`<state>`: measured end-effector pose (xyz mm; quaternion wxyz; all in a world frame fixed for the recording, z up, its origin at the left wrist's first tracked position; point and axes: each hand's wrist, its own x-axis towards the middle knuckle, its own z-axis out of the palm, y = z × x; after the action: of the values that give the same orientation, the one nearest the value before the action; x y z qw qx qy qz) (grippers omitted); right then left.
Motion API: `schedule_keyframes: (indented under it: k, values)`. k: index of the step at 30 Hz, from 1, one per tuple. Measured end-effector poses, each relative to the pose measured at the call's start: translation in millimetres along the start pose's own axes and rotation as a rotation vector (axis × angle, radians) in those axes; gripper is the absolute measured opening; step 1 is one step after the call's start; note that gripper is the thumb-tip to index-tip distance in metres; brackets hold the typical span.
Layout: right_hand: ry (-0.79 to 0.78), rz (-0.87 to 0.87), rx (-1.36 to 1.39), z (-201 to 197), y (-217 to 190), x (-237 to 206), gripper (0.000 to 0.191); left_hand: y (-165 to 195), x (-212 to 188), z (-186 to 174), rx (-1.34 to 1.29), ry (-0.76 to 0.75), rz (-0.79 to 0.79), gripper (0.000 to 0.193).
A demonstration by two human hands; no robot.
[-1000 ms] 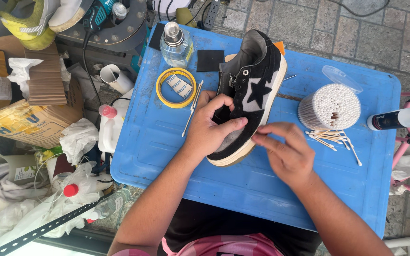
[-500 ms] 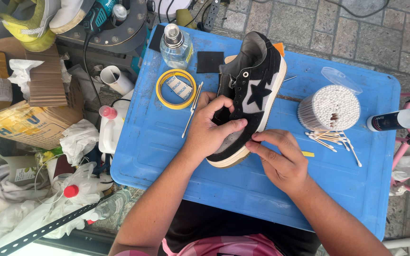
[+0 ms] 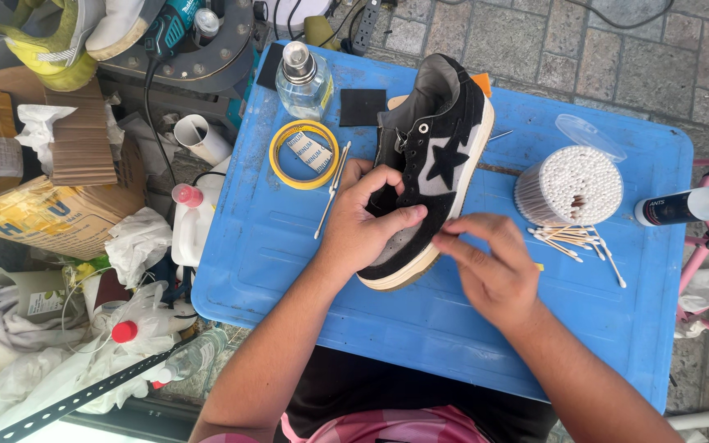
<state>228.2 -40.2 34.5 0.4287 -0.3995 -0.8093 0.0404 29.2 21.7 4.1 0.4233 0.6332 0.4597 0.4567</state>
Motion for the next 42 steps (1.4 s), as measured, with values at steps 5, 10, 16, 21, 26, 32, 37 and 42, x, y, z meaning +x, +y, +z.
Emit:
schedule_keyframes:
  k: [5,10,16,21,26,32,37,42]
  values:
    - [0.001,0.028,0.009,-0.2,0.6,0.3,0.035,-0.7,0.6,-0.1,0.0,-0.008,-0.015,0.034]
    - [-0.009,-0.013,0.048,0.1,-0.1,0.6,0.038,-1.2,0.1,-0.4,0.016,0.011,0.032,0.035]
    - [-0.002,0.004,0.026,0.6,-3.1,0.6,0.038,-2.1,0.3,0.3,0.001,0.004,0.007,0.035]
    - [-0.023,-0.006,-0.008,-1.8,-1.3,1.4,0.04,-1.1,0.4,0.6,-0.014,0.015,0.019,0.035]
    - [-0.026,-0.029,0.042,0.3,-1.4,-0.1,0.037,-0.5,1.0,-0.2,0.019,0.012,0.026,0.035]
    - [-0.016,0.017,0.021,0.6,-3.6,-1.8,0.035,-0.2,-0.6,1.5,-0.017,0.007,0.006,0.034]
    - [-0.026,-0.007,0.01,0.4,-4.0,-0.4,0.035,-0.8,-0.9,0.3,0.006,0.019,0.02,0.035]
    - [-0.051,-0.045,0.077,1.0,-5.2,0.5,0.037,-0.8,-0.3,1.6,0.028,0.017,0.039,0.034]
